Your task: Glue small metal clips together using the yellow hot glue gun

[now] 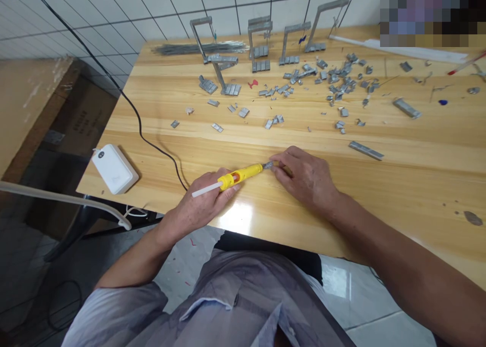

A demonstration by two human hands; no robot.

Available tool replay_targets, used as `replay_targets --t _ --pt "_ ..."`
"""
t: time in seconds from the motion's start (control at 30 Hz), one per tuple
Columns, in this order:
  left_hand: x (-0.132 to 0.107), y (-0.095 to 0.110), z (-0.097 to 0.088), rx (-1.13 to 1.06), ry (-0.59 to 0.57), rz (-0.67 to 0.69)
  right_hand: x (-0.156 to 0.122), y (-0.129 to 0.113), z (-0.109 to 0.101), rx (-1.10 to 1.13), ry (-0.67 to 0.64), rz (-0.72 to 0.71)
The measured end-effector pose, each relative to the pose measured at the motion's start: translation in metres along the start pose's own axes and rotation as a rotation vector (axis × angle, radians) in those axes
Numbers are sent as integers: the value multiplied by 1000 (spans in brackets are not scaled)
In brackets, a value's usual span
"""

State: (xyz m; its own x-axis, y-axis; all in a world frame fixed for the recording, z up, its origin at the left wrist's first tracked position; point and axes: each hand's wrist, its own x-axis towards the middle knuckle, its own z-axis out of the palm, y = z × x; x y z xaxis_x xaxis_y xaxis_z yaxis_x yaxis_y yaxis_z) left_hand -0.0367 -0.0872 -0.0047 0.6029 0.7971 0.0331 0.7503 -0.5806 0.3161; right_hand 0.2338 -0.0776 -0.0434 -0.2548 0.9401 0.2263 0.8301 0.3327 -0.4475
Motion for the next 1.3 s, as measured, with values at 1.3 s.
replay_targets --t 1.3 --pt "2 -7 -2 -106 2 52 -1 3 2 3 31 -57"
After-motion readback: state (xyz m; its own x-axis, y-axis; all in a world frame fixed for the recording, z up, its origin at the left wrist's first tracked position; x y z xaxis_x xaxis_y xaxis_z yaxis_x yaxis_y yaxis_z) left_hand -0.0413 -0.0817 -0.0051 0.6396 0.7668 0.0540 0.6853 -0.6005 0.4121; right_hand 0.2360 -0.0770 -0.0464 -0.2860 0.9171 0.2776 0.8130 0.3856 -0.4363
